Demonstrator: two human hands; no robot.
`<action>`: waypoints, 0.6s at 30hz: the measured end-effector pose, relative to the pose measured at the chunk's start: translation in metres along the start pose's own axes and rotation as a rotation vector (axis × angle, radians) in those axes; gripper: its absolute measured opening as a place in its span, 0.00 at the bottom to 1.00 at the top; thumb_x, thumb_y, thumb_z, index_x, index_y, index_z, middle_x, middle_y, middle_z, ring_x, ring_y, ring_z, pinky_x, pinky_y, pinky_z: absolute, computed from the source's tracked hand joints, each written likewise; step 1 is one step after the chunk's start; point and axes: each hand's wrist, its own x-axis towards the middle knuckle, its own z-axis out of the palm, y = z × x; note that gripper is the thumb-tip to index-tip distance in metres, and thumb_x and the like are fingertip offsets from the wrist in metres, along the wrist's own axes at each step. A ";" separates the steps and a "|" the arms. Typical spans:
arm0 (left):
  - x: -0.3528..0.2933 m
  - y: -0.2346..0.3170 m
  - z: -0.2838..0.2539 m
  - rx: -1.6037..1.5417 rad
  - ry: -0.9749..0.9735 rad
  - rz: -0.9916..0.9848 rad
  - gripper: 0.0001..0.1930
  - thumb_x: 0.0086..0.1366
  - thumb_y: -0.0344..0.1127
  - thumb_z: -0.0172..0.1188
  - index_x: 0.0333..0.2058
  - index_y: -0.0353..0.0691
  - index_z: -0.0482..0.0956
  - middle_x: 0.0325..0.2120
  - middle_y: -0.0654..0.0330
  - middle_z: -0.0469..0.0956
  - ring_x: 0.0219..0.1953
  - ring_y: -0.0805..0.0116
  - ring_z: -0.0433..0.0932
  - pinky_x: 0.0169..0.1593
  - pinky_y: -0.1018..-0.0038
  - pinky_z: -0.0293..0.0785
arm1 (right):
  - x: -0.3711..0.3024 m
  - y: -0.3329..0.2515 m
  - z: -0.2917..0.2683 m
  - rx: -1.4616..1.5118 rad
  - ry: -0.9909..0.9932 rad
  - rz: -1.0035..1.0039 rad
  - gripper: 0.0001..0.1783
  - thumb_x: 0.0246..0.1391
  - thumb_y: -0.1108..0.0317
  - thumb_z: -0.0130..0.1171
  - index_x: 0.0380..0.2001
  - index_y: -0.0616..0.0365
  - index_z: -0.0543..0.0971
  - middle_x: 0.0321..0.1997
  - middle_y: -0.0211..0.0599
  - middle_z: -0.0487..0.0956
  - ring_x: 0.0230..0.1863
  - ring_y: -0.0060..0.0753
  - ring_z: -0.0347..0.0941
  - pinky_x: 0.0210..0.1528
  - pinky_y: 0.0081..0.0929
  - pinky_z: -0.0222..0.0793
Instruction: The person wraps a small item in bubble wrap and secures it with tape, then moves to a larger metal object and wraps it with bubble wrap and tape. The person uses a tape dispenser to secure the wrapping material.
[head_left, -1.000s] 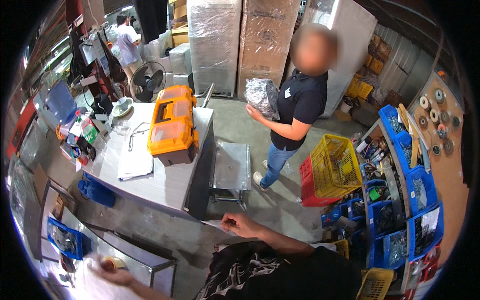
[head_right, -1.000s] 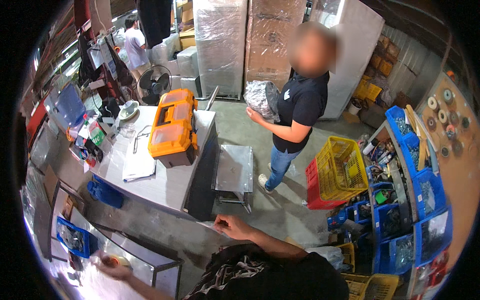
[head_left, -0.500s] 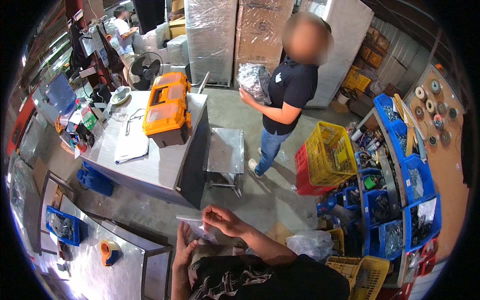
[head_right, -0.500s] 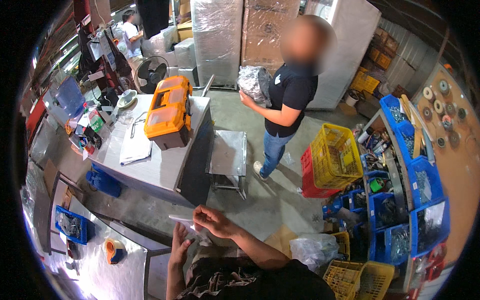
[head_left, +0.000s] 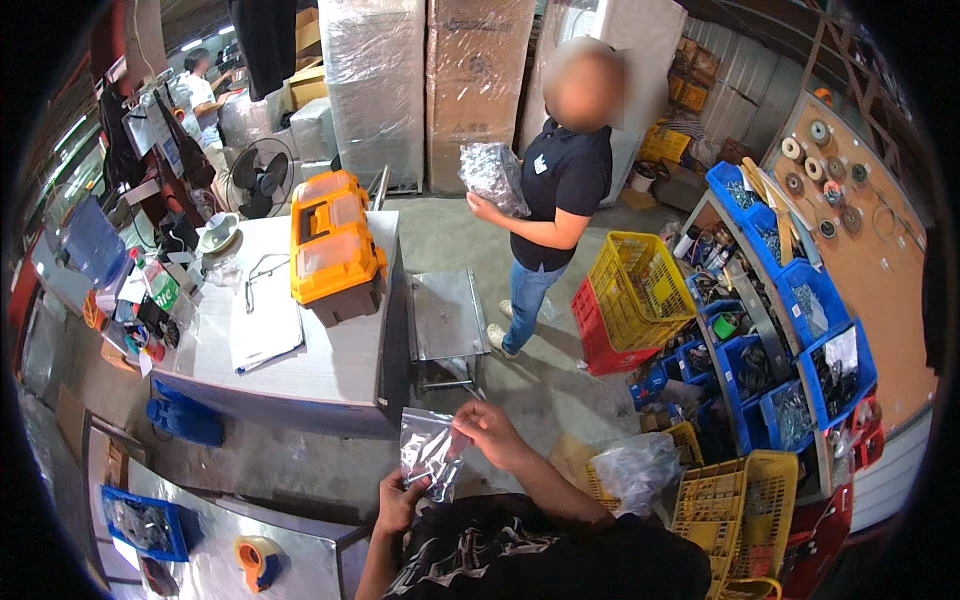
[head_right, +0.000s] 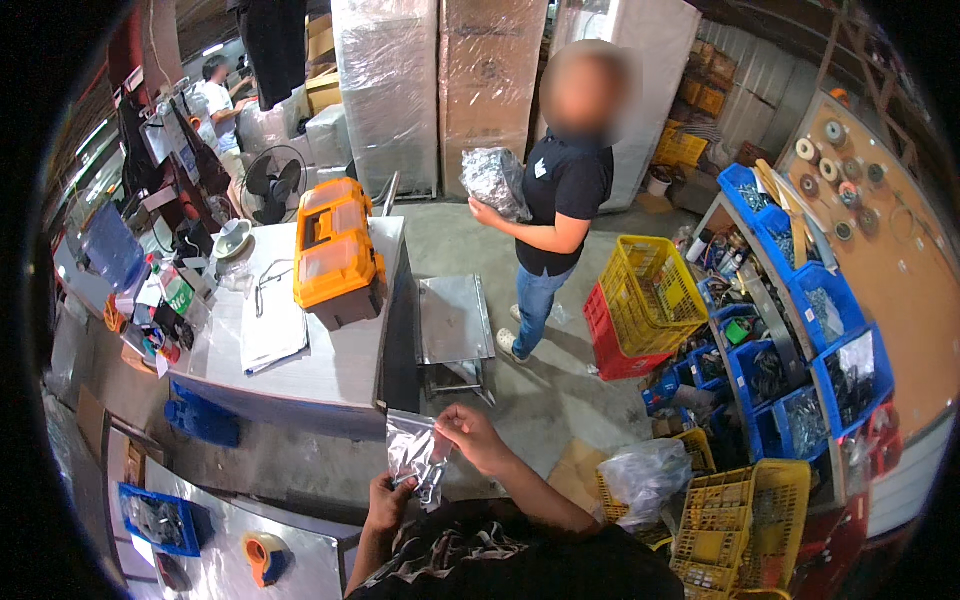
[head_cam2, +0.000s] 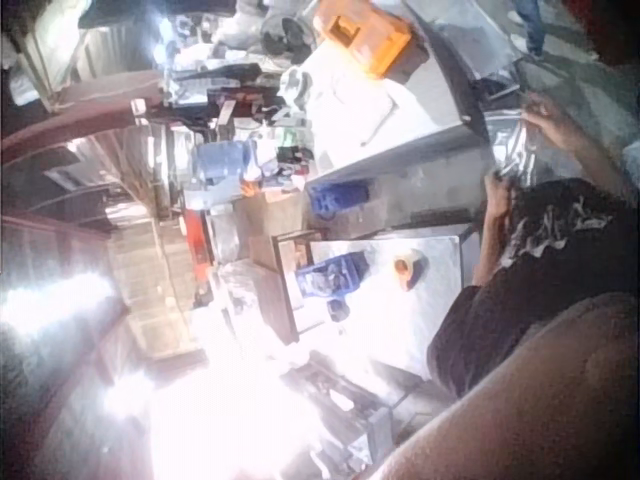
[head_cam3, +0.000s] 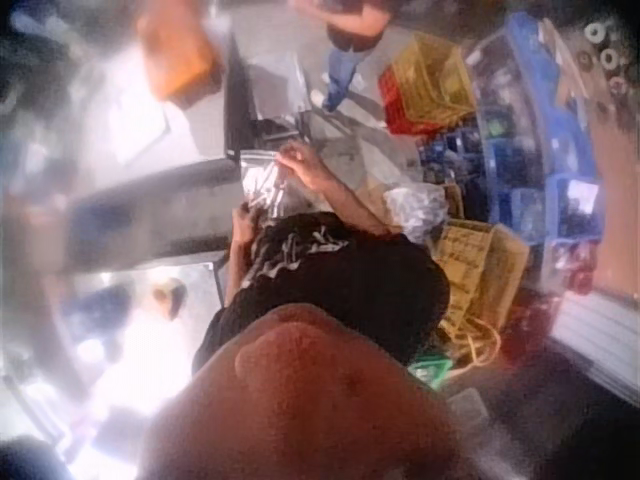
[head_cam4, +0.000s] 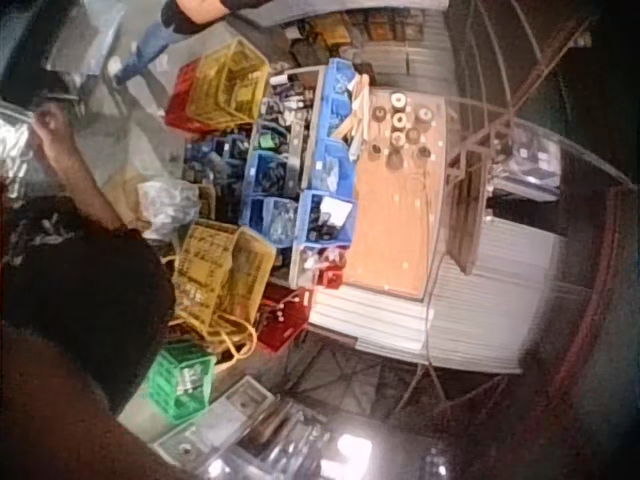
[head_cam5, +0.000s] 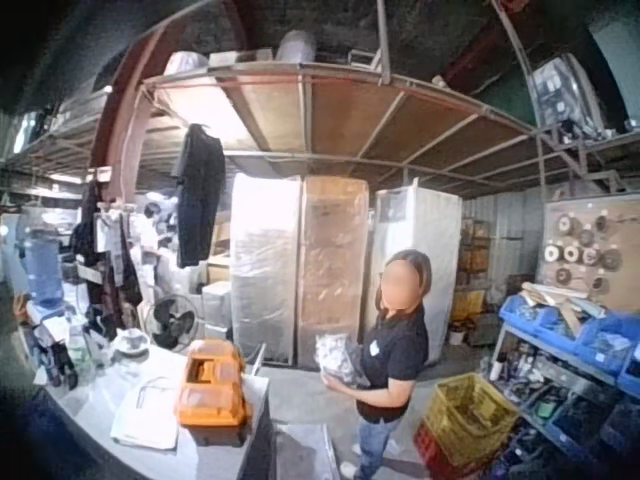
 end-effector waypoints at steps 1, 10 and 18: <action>0.003 0.001 -0.009 -0.005 -0.005 0.013 0.13 0.65 0.31 0.69 0.45 0.31 0.82 0.39 0.61 0.83 0.40 0.75 0.79 0.46 0.75 0.75 | -0.001 0.000 0.007 0.013 0.020 0.012 0.07 0.69 0.66 0.56 0.40 0.59 0.74 0.33 0.34 0.81 0.32 0.27 0.80 0.35 0.27 0.77; 0.016 0.033 -0.056 0.052 -0.081 0.019 0.12 0.66 0.32 0.67 0.44 0.30 0.82 0.37 0.61 0.84 0.37 0.76 0.79 0.44 0.75 0.75 | 0.009 0.025 0.041 0.143 0.113 0.019 0.06 0.69 0.68 0.55 0.40 0.59 0.73 0.37 0.39 0.80 0.35 0.36 0.83 0.39 0.40 0.83; 0.026 0.020 -0.077 0.109 -0.109 0.089 0.12 0.68 0.36 0.65 0.39 0.30 0.82 0.33 0.62 0.84 0.35 0.77 0.76 0.42 0.76 0.73 | 0.010 0.038 0.052 0.138 0.159 0.011 0.06 0.69 0.68 0.54 0.41 0.59 0.72 0.36 0.40 0.80 0.34 0.38 0.83 0.37 0.39 0.84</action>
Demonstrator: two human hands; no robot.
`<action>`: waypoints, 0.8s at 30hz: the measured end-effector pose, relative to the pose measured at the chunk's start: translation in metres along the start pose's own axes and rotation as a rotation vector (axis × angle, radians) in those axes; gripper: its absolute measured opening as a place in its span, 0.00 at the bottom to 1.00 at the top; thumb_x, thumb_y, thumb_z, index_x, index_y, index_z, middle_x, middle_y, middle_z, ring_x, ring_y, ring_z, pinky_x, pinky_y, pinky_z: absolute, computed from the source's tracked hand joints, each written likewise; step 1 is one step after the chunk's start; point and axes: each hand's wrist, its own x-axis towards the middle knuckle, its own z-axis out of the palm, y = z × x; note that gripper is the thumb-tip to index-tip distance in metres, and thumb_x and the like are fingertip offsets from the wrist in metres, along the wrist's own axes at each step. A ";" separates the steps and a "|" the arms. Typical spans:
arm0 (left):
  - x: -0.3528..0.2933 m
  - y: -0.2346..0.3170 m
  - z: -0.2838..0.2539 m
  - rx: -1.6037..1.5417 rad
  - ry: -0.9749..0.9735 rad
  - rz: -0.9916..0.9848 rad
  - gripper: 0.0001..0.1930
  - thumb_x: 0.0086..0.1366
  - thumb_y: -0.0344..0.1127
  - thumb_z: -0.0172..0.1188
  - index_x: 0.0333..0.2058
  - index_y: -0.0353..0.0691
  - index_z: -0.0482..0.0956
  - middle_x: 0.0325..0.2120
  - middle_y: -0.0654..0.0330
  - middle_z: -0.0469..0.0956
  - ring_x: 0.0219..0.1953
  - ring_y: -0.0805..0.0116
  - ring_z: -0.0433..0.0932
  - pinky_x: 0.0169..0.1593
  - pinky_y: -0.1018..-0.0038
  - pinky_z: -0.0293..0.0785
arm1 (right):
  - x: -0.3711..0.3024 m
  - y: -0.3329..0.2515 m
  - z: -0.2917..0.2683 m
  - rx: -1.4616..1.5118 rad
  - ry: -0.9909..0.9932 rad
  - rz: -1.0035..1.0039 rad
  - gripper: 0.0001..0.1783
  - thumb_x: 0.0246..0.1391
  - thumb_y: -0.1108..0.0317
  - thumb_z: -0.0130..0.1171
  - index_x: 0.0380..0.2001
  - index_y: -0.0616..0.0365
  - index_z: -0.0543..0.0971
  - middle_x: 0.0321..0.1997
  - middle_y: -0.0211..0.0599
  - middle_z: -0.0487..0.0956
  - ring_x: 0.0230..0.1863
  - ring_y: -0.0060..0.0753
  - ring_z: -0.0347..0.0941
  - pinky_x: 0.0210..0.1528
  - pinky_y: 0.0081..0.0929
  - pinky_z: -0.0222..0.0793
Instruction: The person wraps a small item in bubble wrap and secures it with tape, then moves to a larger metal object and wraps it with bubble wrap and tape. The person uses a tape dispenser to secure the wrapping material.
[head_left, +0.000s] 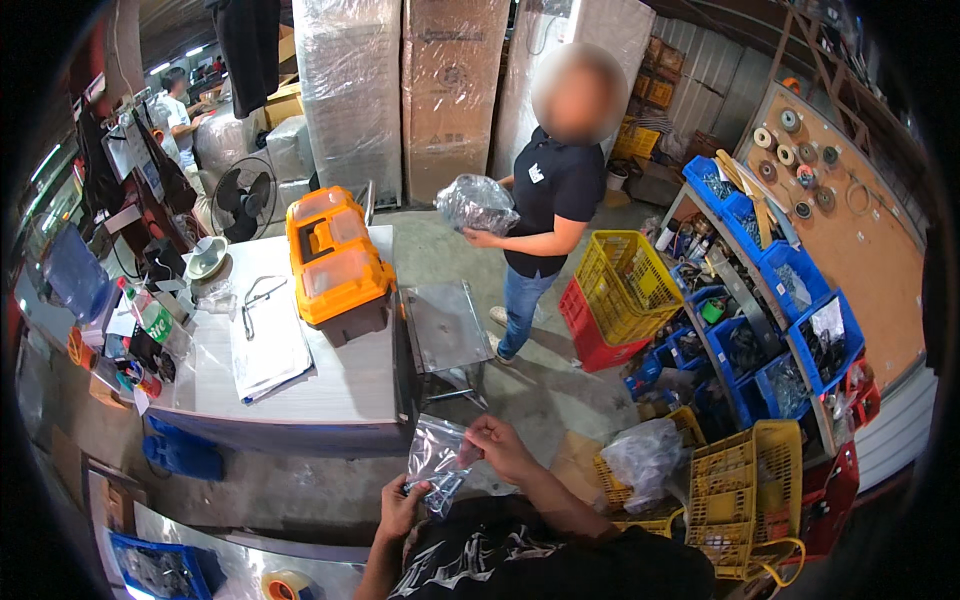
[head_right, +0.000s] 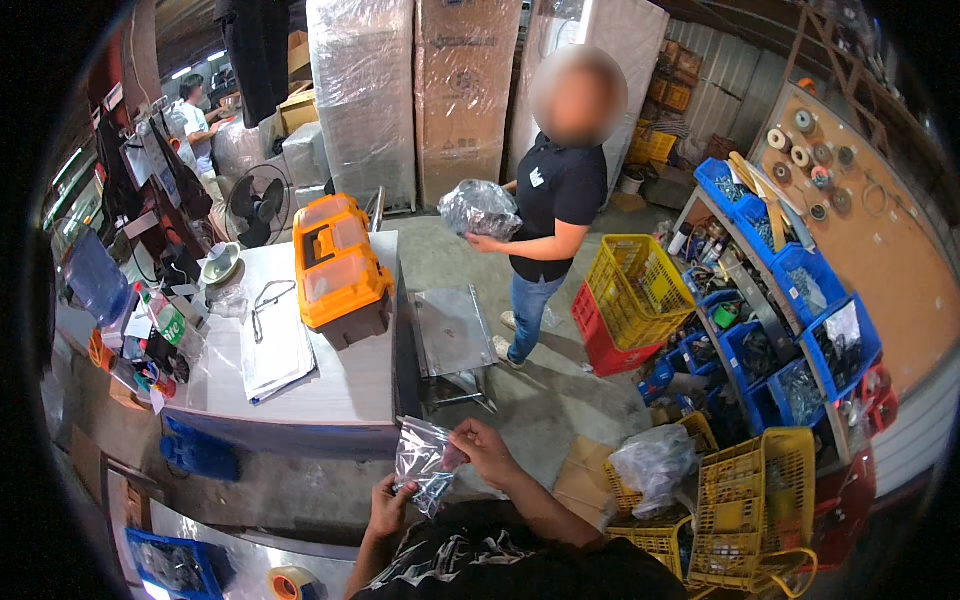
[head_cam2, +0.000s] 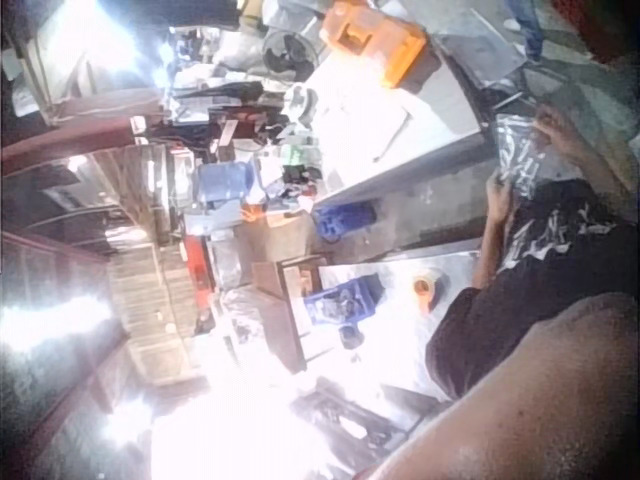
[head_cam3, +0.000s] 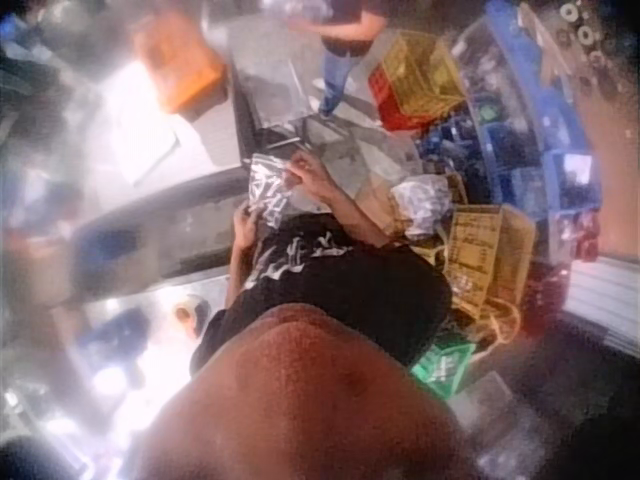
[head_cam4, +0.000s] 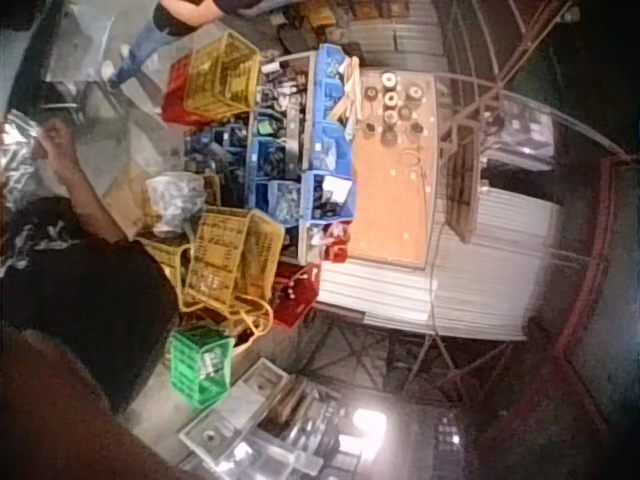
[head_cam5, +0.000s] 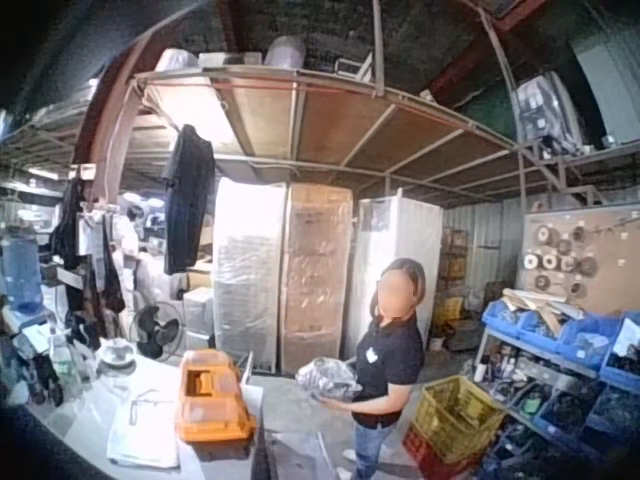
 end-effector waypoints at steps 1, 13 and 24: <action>0.000 -0.005 -0.003 0.001 0.001 0.014 0.12 0.68 0.37 0.65 0.38 0.30 0.82 0.32 0.62 0.84 0.35 0.77 0.76 0.41 0.76 0.73 | 0.001 0.002 0.000 -0.002 0.005 0.003 0.06 0.69 0.68 0.54 0.41 0.59 0.72 0.35 0.40 0.80 0.34 0.38 0.83 0.37 0.38 0.84; -0.005 0.021 -0.016 0.136 -0.008 0.018 0.18 0.71 0.44 0.63 0.37 0.30 0.81 0.29 0.66 0.80 0.33 0.79 0.71 0.37 0.76 0.69 | 0.006 0.010 0.014 -0.083 0.027 0.017 0.07 0.69 0.66 0.55 0.41 0.59 0.73 0.35 0.40 0.82 0.33 0.36 0.83 0.36 0.34 0.82; -0.005 0.007 -0.033 0.167 -0.007 -0.003 0.19 0.71 0.46 0.62 0.35 0.30 0.81 0.28 0.66 0.80 0.32 0.79 0.72 0.37 0.76 0.70 | 0.012 0.015 0.025 -0.111 0.056 0.031 0.08 0.69 0.64 0.56 0.38 0.57 0.75 0.32 0.30 0.80 0.31 0.21 0.78 0.33 0.23 0.74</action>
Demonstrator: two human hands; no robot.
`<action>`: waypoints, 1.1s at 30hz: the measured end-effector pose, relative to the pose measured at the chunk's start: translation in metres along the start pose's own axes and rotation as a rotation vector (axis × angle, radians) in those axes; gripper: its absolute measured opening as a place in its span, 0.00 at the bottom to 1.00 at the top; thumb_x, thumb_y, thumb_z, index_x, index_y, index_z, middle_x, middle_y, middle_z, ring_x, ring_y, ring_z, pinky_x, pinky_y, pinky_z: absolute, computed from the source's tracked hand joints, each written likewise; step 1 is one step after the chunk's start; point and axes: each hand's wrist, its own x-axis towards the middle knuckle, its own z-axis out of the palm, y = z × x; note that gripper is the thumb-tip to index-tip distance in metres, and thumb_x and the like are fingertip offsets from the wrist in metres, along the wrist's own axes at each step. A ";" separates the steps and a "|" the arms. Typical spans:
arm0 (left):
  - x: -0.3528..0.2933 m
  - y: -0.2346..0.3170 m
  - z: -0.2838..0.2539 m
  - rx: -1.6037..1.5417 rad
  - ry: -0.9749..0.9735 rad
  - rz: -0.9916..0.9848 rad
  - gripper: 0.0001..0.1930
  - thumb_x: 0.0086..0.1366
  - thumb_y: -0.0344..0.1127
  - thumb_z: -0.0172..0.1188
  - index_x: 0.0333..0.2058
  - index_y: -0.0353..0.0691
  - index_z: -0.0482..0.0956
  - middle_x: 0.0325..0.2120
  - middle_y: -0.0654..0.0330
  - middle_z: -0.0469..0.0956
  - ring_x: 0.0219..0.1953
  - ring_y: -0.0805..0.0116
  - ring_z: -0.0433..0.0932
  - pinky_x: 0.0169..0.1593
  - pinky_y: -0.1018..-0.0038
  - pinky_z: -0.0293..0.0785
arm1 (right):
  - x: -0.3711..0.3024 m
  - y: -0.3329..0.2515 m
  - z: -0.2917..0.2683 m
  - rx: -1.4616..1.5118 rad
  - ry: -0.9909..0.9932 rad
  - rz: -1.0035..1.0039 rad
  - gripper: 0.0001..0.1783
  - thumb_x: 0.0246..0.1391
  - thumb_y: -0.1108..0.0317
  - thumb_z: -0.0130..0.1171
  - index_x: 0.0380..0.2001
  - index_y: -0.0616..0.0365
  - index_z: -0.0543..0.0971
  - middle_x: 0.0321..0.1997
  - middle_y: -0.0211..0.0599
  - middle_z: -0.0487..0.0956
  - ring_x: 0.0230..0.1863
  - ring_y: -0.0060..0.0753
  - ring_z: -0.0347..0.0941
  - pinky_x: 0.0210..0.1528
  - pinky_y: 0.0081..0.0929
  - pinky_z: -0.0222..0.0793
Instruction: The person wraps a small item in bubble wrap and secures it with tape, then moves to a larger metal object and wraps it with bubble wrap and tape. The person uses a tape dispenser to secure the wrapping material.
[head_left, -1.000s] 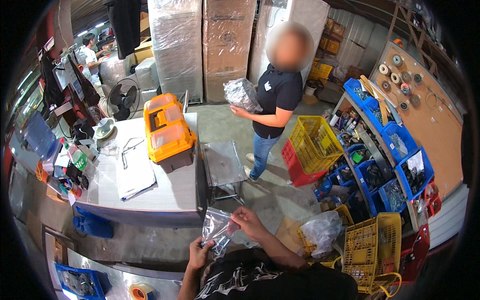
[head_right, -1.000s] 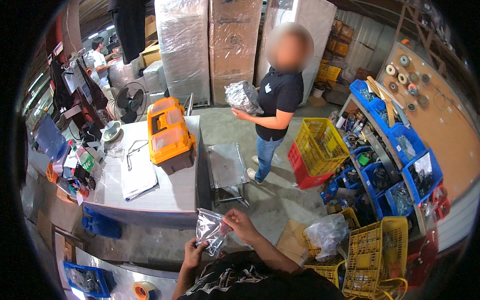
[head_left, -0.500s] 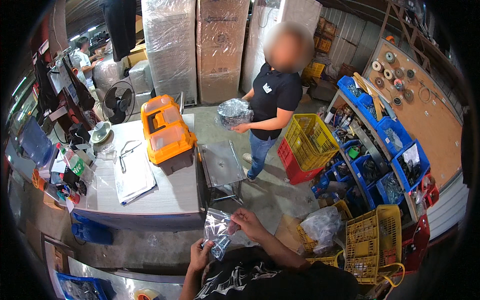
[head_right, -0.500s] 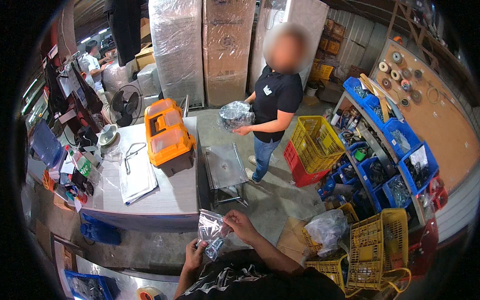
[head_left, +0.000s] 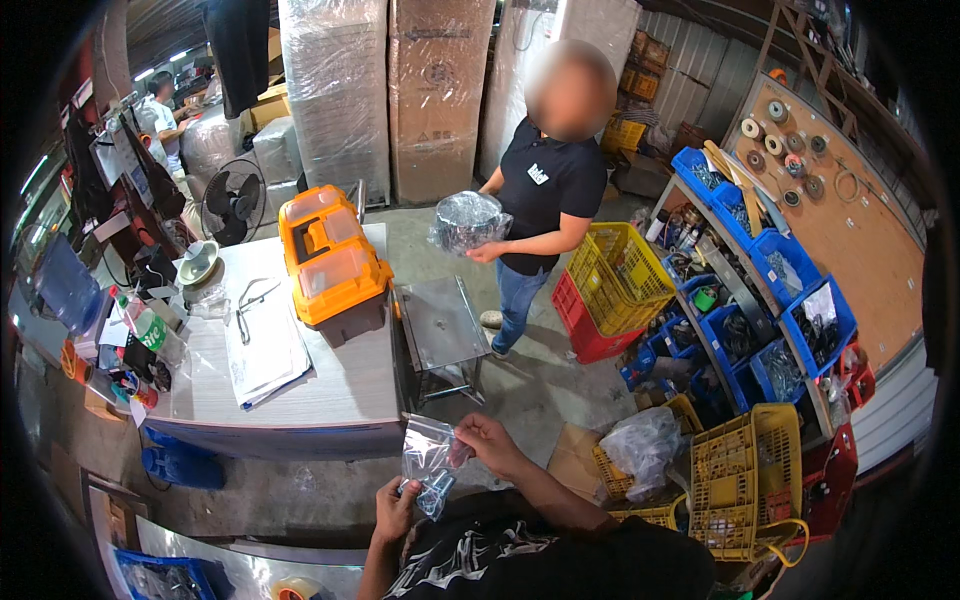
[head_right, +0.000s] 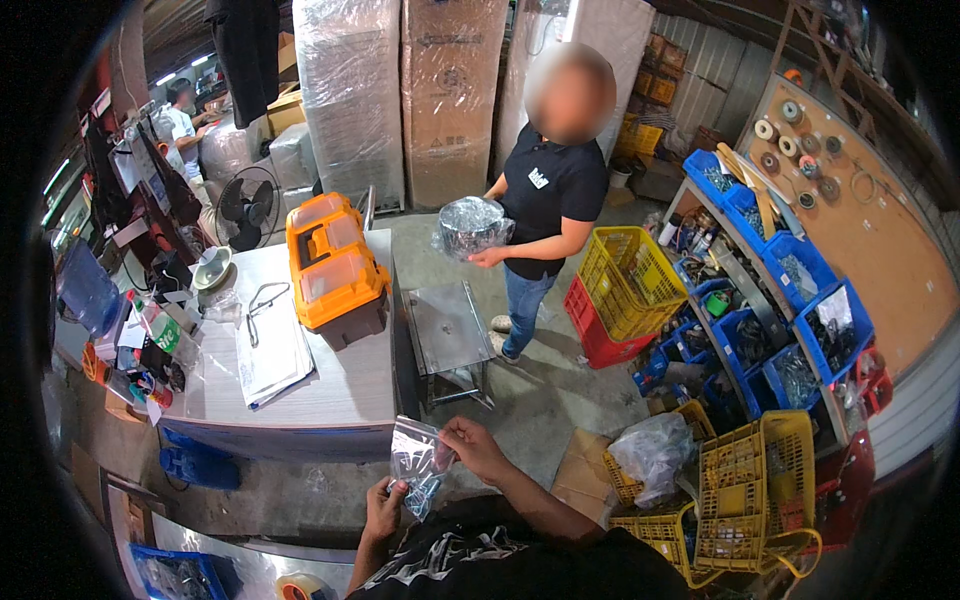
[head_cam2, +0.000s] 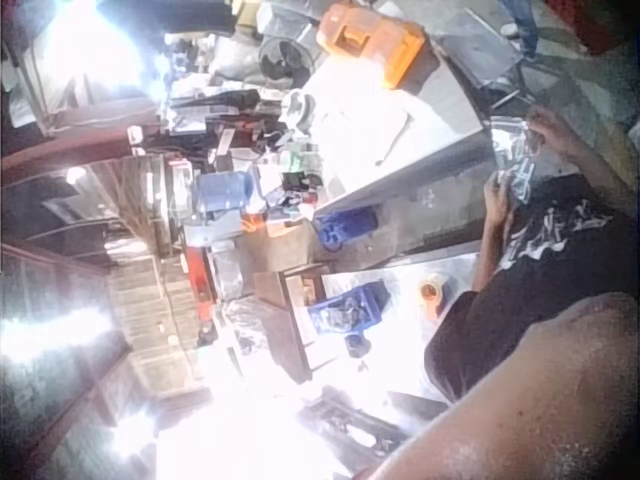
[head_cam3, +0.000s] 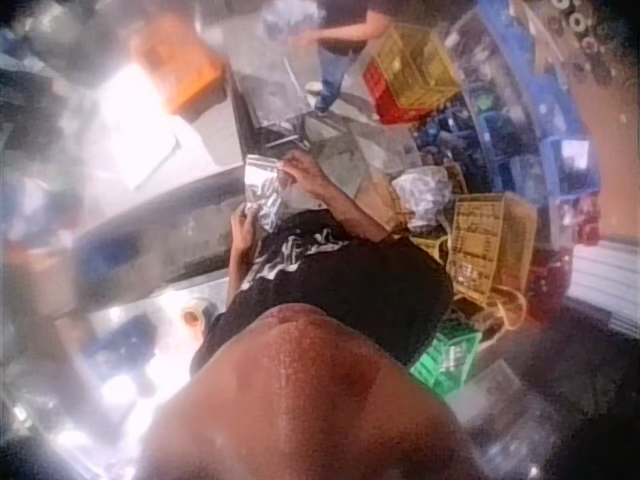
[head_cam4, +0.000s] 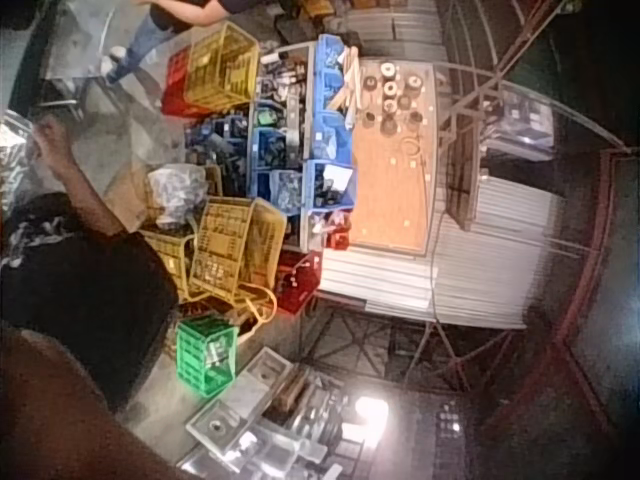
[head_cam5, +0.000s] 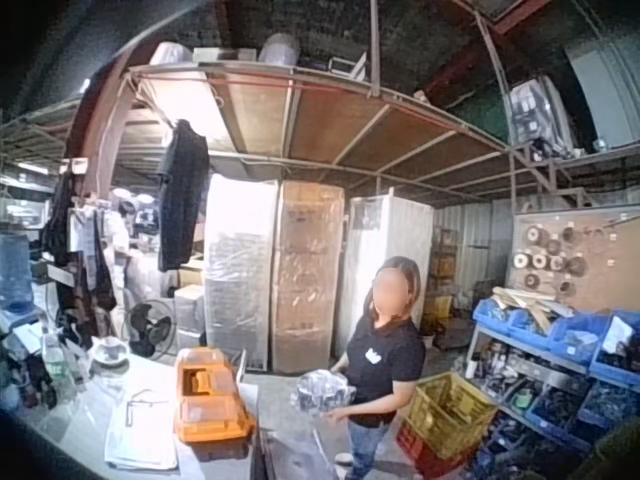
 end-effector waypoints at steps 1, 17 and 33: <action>0.000 0.001 -0.002 -0.002 -0.004 -0.010 0.19 0.71 0.46 0.62 0.35 0.30 0.82 0.28 0.65 0.80 0.32 0.79 0.72 0.37 0.76 0.70 | -0.001 -0.002 0.003 0.012 -0.004 0.014 0.08 0.69 0.64 0.56 0.38 0.57 0.75 0.32 0.30 0.80 0.31 0.20 0.77 0.34 0.23 0.74; 0.035 0.034 0.008 -0.030 0.009 0.123 0.12 0.73 0.37 0.60 0.43 0.31 0.81 0.36 0.63 0.81 0.40 0.76 0.75 0.47 0.75 0.72 | -0.012 0.003 0.013 -0.371 -0.165 -0.055 0.09 0.71 0.66 0.53 0.44 0.63 0.75 0.36 0.32 0.81 0.38 0.21 0.77 0.45 0.23 0.74; -0.035 0.076 -0.147 -0.263 1.176 0.421 0.26 0.71 0.38 0.56 0.62 0.30 0.67 0.45 0.53 0.81 0.42 0.65 0.80 0.53 0.69 0.71 | 0.004 0.014 0.040 -0.336 -0.341 -0.031 0.06 0.68 0.71 0.55 0.43 0.64 0.74 0.37 0.39 0.82 0.37 0.27 0.81 0.43 0.26 0.79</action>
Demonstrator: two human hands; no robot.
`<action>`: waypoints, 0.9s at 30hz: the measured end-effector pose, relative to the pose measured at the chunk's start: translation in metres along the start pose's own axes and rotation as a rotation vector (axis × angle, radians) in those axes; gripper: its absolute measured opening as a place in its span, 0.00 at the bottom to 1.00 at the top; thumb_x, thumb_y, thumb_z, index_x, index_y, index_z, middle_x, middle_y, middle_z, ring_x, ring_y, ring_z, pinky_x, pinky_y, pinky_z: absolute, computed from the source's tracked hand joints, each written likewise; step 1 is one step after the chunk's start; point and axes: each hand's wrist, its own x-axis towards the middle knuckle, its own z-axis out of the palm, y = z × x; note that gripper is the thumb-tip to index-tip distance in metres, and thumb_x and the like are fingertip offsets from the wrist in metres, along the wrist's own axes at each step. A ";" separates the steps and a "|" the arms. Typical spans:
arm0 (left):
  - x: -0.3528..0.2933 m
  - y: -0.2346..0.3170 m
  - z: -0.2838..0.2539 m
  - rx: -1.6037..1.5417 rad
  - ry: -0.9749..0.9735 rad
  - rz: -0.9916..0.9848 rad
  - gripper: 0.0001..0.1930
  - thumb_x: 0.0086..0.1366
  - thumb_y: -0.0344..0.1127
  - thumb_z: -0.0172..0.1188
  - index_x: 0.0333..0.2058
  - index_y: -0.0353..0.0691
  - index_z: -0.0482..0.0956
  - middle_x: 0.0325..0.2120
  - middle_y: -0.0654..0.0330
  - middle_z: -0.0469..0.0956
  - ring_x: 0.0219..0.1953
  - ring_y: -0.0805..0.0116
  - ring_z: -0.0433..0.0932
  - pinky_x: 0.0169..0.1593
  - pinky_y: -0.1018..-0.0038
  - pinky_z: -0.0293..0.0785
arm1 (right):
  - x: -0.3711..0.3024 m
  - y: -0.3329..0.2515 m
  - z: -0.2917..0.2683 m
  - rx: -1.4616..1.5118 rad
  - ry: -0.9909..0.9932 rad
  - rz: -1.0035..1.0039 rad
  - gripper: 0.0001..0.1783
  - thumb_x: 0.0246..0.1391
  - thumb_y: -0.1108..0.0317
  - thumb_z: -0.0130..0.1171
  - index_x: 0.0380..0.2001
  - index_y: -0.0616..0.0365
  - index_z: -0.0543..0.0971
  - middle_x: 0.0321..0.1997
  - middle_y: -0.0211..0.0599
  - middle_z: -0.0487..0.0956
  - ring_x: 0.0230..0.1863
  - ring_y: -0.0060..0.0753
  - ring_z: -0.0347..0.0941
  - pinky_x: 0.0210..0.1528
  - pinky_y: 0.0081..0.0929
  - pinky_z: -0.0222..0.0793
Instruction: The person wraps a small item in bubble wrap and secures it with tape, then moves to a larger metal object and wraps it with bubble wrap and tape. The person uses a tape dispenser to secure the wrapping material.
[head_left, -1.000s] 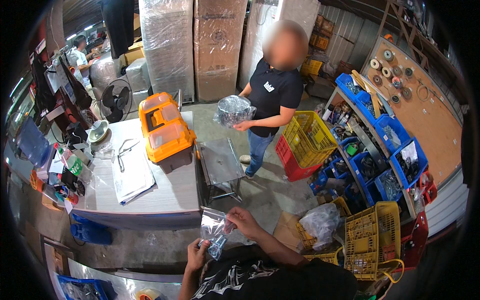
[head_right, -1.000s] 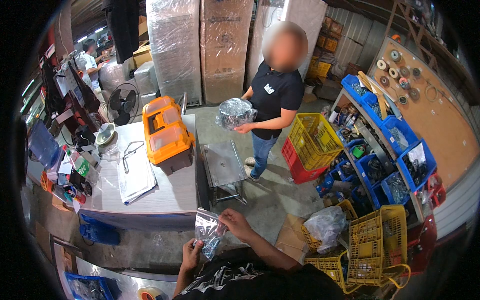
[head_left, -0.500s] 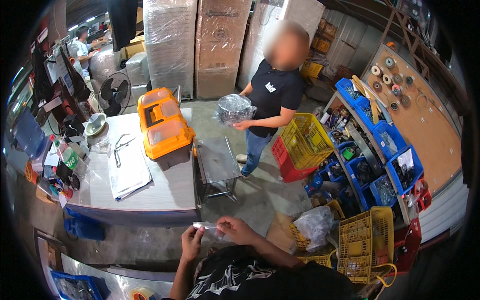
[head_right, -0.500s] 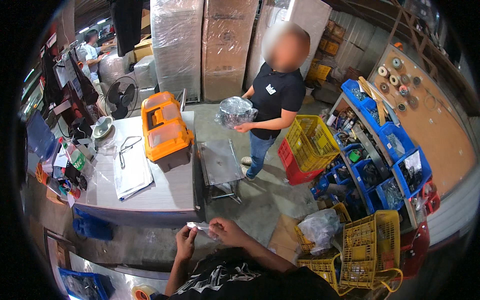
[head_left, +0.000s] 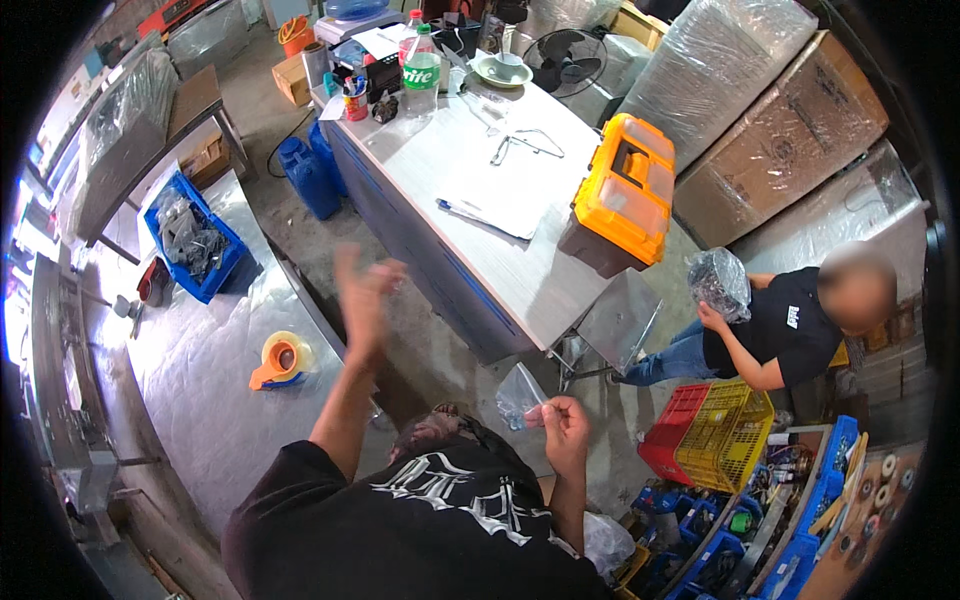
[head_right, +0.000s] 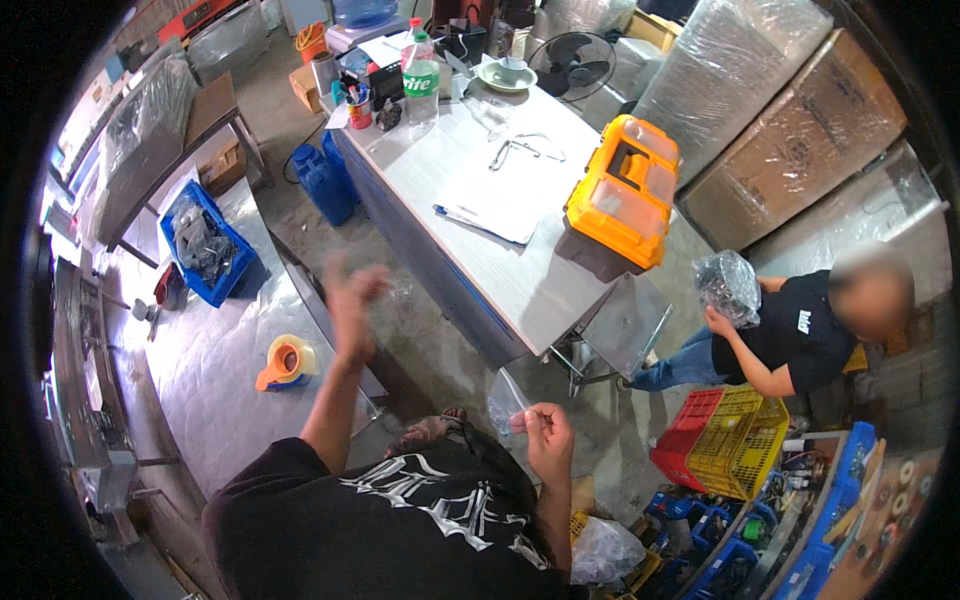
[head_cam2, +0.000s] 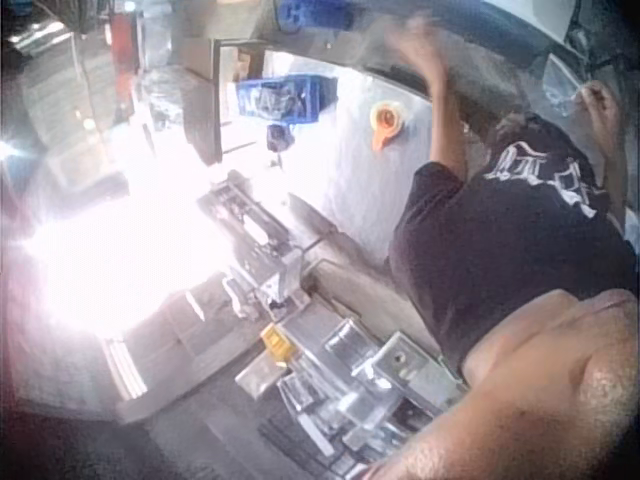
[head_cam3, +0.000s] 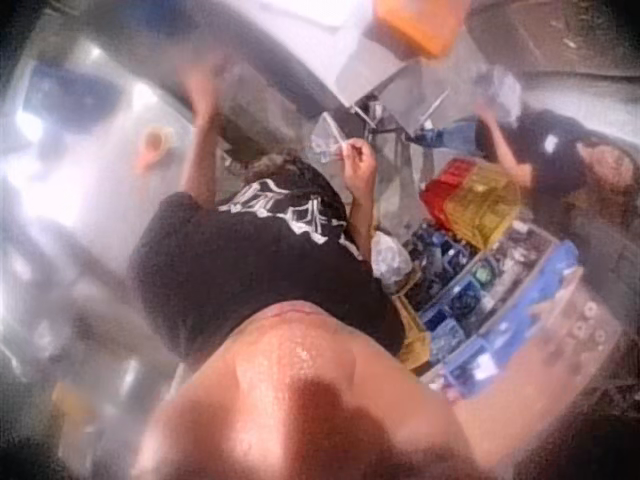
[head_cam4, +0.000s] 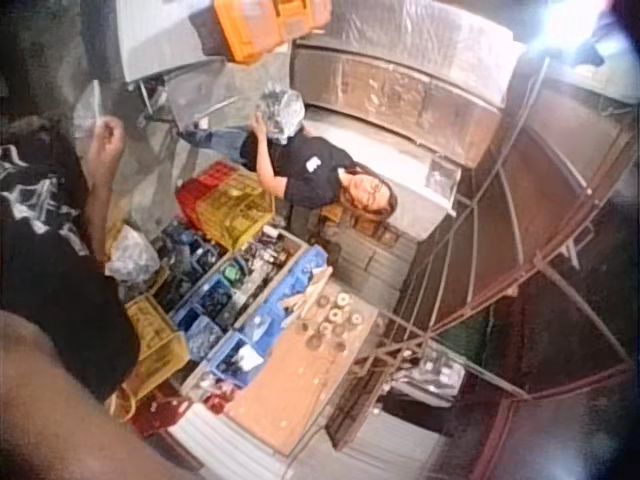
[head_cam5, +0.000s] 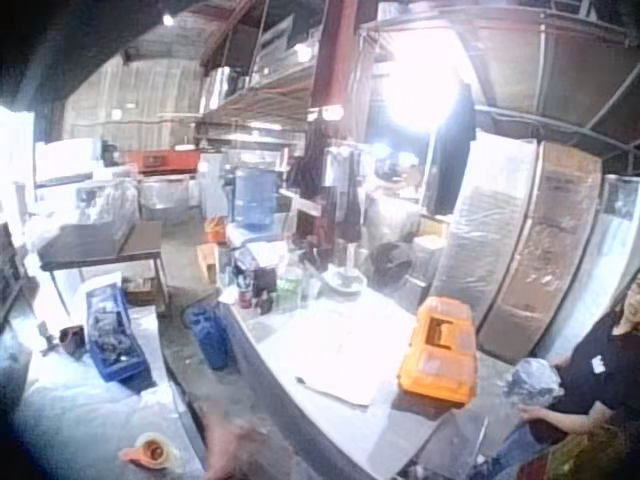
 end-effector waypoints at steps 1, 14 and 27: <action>0.020 0.009 -0.020 0.054 0.192 0.118 0.27 0.72 0.40 0.52 0.63 0.29 0.67 0.42 0.54 0.83 0.39 0.67 0.79 0.50 0.70 0.70 | 0.004 0.000 -0.001 -0.017 -0.006 0.011 0.06 0.68 0.72 0.55 0.43 0.64 0.74 0.37 0.38 0.82 0.37 0.26 0.80 0.42 0.26 0.78; -0.016 -0.029 -0.044 0.313 -0.073 -0.047 0.25 0.75 0.44 0.52 0.64 0.38 0.67 0.49 0.55 0.80 0.48 0.67 0.77 0.51 0.71 0.71 | 0.082 -0.049 0.007 -0.270 -0.055 -0.174 0.12 0.70 0.60 0.54 0.43 0.60 0.72 0.28 0.30 0.72 0.30 0.18 0.67 0.33 0.26 0.65; -0.088 -0.015 0.051 0.260 -0.739 -0.065 0.17 0.75 0.40 0.54 0.50 0.30 0.76 0.46 0.56 0.79 0.48 0.70 0.74 0.55 0.72 0.69 | 0.064 -0.067 0.033 -0.173 -0.113 -0.188 0.10 0.69 0.65 0.55 0.38 0.61 0.74 0.28 0.28 0.75 0.31 0.19 0.70 0.35 0.23 0.67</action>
